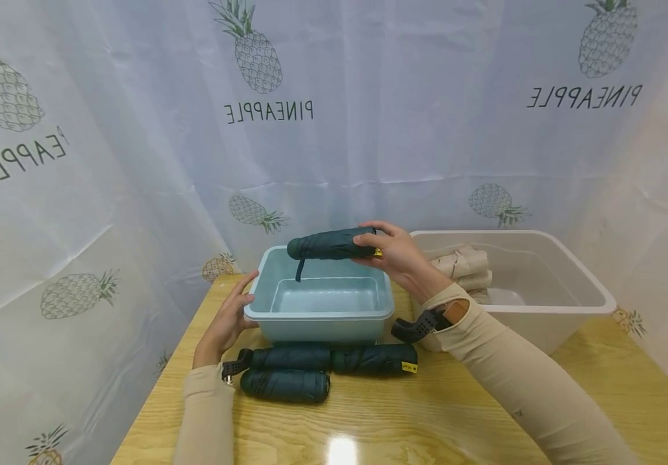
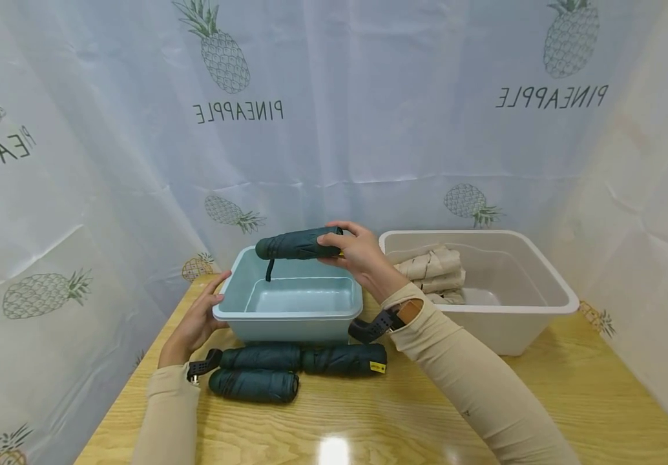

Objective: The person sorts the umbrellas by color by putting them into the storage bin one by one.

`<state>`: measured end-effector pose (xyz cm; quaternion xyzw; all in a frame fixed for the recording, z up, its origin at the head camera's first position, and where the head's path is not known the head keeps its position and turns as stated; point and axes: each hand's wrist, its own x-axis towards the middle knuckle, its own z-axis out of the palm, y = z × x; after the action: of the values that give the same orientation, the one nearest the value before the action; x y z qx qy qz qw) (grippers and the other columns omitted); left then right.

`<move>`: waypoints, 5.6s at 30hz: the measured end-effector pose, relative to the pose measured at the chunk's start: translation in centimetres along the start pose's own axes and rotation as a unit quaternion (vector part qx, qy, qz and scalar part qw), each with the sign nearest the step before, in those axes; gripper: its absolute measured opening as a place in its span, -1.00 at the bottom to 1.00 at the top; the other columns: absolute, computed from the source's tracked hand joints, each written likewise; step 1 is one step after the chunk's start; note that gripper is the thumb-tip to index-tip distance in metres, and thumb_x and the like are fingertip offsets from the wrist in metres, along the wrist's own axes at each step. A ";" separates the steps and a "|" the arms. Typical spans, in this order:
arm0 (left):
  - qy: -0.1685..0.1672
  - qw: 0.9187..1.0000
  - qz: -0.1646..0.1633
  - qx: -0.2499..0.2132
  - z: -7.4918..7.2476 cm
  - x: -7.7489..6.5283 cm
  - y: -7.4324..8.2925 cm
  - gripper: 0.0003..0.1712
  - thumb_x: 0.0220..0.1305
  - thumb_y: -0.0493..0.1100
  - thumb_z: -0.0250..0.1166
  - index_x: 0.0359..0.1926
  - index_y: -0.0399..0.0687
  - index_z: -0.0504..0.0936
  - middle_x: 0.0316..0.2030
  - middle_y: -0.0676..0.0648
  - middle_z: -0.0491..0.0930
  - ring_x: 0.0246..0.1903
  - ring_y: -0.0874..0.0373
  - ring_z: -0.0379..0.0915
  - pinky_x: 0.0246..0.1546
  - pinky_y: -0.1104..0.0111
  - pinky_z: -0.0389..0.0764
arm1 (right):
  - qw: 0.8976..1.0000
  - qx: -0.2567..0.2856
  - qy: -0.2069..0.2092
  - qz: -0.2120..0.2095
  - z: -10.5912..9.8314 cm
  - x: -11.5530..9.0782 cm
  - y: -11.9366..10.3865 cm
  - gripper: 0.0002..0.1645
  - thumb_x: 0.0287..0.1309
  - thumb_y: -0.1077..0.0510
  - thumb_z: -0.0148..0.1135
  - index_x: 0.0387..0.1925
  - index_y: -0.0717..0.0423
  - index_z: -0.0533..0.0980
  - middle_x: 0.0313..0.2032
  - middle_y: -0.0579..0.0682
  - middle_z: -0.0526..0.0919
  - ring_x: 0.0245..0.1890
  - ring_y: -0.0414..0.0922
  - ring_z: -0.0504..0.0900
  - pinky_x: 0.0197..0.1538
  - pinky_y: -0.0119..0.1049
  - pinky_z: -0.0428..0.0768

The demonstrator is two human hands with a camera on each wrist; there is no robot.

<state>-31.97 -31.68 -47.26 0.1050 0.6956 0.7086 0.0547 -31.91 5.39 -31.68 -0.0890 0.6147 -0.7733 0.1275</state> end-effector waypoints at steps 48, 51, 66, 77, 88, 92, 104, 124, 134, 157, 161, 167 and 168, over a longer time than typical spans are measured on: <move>0.001 1.000 0.002 -0.003 -0.2 0.4 -0.2 -0.29 0.53 -0.10 -0.08 0.63 0.20 0.01 0.63 -0.14 -0.18 0.44 -0.43 0.08 0.11 -0.31 0.50 | 0.963 -0.200 -0.136 0.119 -0.3 12.3 4.1 -0.31 0.22 0.40 0.31 0.39 0.26 0.41 0.44 0.21 0.26 0.19 0.23 0.56 0.12 0.03 0.67; 0.004 1.000 0.001 -0.005 -0.2 0.4 -0.2 -0.28 0.52 -0.09 -0.07 0.63 0.21 0.02 0.63 -0.11 -0.19 0.47 -0.41 0.05 0.14 -0.38 0.44 | 0.959 -0.211 -0.147 0.121 -0.2 12.7 4.6 -0.37 0.23 0.41 0.30 0.34 0.25 0.45 0.45 0.19 0.27 0.19 0.20 0.55 0.13 0.03 0.66; 0.004 1.000 0.001 -0.001 -0.3 0.4 -0.4 -0.27 0.52 -0.10 -0.07 0.64 0.19 0.00 0.64 -0.11 -0.23 0.47 -0.43 0.03 0.15 -0.39 0.43 | 0.915 -0.298 -0.248 0.111 0.0 13.7 6.1 -0.49 0.19 0.47 0.29 0.18 0.16 0.55 0.50 0.20 0.24 0.31 0.14 0.46 0.21 0.02 0.61; 0.002 1.000 0.000 -0.010 -0.4 0.6 -0.6 -0.27 0.52 -0.10 -0.06 0.63 0.18 0.02 0.63 -0.15 -0.19 0.46 -0.42 0.06 0.13 -0.36 0.46 | 0.898 -0.340 -0.262 0.092 0.4 13.6 6.9 -0.49 0.18 0.47 0.25 0.17 0.15 0.55 0.31 0.19 0.47 0.11 0.07 0.58 0.10 0.02 0.67; 0.002 1.000 -0.001 -0.010 -0.2 0.6 -0.6 -0.29 0.53 -0.12 -0.08 0.63 0.19 0.02 0.63 -0.14 -0.17 0.44 -0.42 0.09 0.10 -0.29 0.52 | 0.884 -0.377 -0.241 0.135 0.5 13.5 7.8 -0.42 0.27 0.50 0.12 0.33 0.33 0.41 0.41 0.25 0.36 0.28 0.20 0.51 0.15 0.08 0.65; 0.002 1.000 -0.001 -0.010 -0.1 0.6 -0.6 -0.28 0.53 -0.11 -0.07 0.63 0.20 0.02 0.63 -0.13 -0.18 0.45 -0.42 0.08 0.11 -0.33 0.49 | 0.875 -0.399 -0.237 0.141 0.3 13.4 7.9 -0.43 0.32 0.47 0.09 0.36 0.30 0.40 0.47 0.28 0.31 0.39 0.23 0.42 0.18 0.03 0.64; 0.005 1.000 -0.003 -0.005 -0.2 0.5 -0.5 -0.27 0.53 -0.10 -0.06 0.64 0.19 0.01 0.64 -0.10 -0.21 0.46 -0.41 0.06 0.13 -0.34 0.47 | 0.905 -0.321 -0.274 0.050 0.6 12.4 5.4 -0.48 0.38 0.31 0.19 0.33 0.17 0.40 0.38 0.22 0.43 0.31 0.21 0.50 0.26 0.05 0.58; 0.008 1.000 -0.007 -0.007 -0.2 0.4 -0.3 -0.28 0.54 -0.10 -0.08 0.64 0.20 -0.01 0.62 -0.14 -0.15 0.42 -0.39 0.12 0.09 -0.22 0.56 | 0.913 -0.242 -0.253 -0.209 -3.9 -1.6 3.9 -0.66 0.34 0.29 0.26 0.12 0.26 0.53 0.02 0.12 0.66 0.06 0.07 0.68 0.10 -0.21 0.65; 0.007 1.000 -0.004 -0.010 -0.1 0.4 -0.5 -0.29 0.54 -0.09 -0.08 0.64 0.22 0.01 0.62 -0.15 -0.13 0.39 -0.37 0.16 0.04 -0.15 0.59 | 0.907 -0.261 -0.209 -0.255 -7.0 -6.6 8.0 -0.71 0.29 0.44 0.22 0.03 0.25 0.57 -0.01 0.30 0.61 -0.01 -0.05 0.71 0.06 -0.25 0.68; 0.007 1.000 0.000 -0.001 -0.3 0.4 -0.3 -0.27 0.54 -0.08 -0.08 0.64 0.19 -0.01 0.61 -0.19 -0.12 0.39 -0.40 0.15 0.08 -0.21 0.56 | 0.810 -0.509 -0.161 -0.244 -8.6 -8.9 12.0 -0.59 0.17 0.23 0.44 0.06 0.07 0.55 0.02 -0.10 0.60 -0.04 -0.04 0.63 -0.04 -0.22 0.69; 0.007 1.000 -0.005 -0.006 -0.3 0.5 -0.4 -0.26 0.53 -0.10 -0.08 0.64 0.18 -0.02 0.61 -0.19 -0.10 0.38 -0.38 0.17 0.05 -0.17 0.58 | 0.783 -0.560 -0.137 -0.234 -8.7 -9.0 12.5 -0.56 0.14 0.19 0.47 0.05 0.09 0.56 0.02 -0.08 0.60 -0.06 -0.06 0.64 -0.06 -0.17 0.66; 0.008 1.000 -0.005 -0.004 -0.2 0.5 -0.6 -0.27 0.54 -0.09 -0.08 0.64 0.18 -0.02 0.61 -0.17 -0.12 0.39 -0.38 0.16 0.05 -0.18 0.59 | 0.751 -0.616 -0.104 -0.215 -8.9 -9.1 13.5 -0.52 0.09 0.13 0.49 0.05 0.08 0.56 0.04 -0.05 0.62 -0.01 -0.02 0.65 0.03 -0.03 0.62; 0.007 1.000 -0.006 -0.005 -0.1 0.5 -0.6 -0.27 0.54 -0.09 -0.08 0.64 0.17 -0.02 0.62 -0.17 -0.13 0.40 -0.39 0.15 0.06 -0.19 0.58 | 0.749 -0.621 -0.102 -0.208 -9.0 -9.1 13.6 -0.51 0.09 0.13 0.49 0.06 0.08 0.56 0.04 -0.03 0.62 -0.01 -0.01 0.65 0.02 -0.03 0.62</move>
<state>-32.51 -31.69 -47.81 0.0955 0.6933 0.7122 0.0545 -24.66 13.62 -46.80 -0.3523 0.9089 -0.2152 -0.0579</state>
